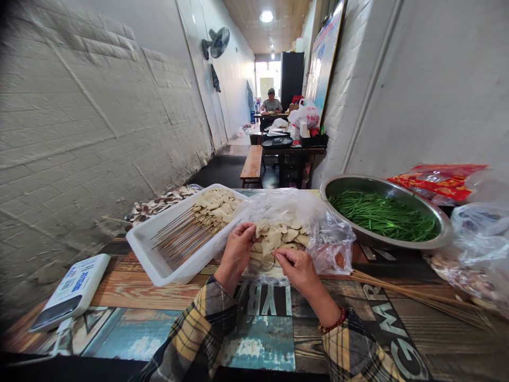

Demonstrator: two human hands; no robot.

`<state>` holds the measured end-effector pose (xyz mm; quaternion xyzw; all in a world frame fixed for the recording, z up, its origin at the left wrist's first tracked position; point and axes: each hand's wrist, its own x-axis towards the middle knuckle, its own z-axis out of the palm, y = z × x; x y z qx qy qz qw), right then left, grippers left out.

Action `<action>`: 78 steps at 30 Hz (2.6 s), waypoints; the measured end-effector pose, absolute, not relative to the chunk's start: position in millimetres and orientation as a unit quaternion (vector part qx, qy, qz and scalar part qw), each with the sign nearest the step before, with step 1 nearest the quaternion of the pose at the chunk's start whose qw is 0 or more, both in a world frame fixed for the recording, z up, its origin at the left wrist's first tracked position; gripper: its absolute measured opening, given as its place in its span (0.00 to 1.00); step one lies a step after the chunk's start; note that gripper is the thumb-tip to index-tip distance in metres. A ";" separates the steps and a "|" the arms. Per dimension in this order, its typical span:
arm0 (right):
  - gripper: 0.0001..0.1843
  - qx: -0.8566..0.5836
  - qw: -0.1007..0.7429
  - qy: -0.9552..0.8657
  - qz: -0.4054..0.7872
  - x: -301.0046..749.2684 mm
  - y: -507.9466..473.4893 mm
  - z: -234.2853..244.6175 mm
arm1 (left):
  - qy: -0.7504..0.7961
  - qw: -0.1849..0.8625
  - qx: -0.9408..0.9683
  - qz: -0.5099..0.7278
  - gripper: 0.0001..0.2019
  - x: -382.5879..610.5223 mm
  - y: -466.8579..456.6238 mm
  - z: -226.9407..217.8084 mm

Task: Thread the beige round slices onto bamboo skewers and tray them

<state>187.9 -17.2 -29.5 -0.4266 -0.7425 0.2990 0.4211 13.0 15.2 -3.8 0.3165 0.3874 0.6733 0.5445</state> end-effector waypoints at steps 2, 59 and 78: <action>0.18 -0.427 0.419 -0.744 0.299 187.8 -17.8 -28.7 | 0.383 0.541 0.318 0.678 0.12 12.5 15.4 -3.5; 0.16 -0.444 0.445 -0.684 0.369 183.9 -16.9 -27.5 | 0.411 0.509 0.382 0.653 0.12 16.1 12.4 -1.2; 0.13 -0.449 0.405 -0.705 0.371 182.0 -16.7 -31.3 | 0.388 0.564 0.340 0.645 0.14 16.4 8.9 2.4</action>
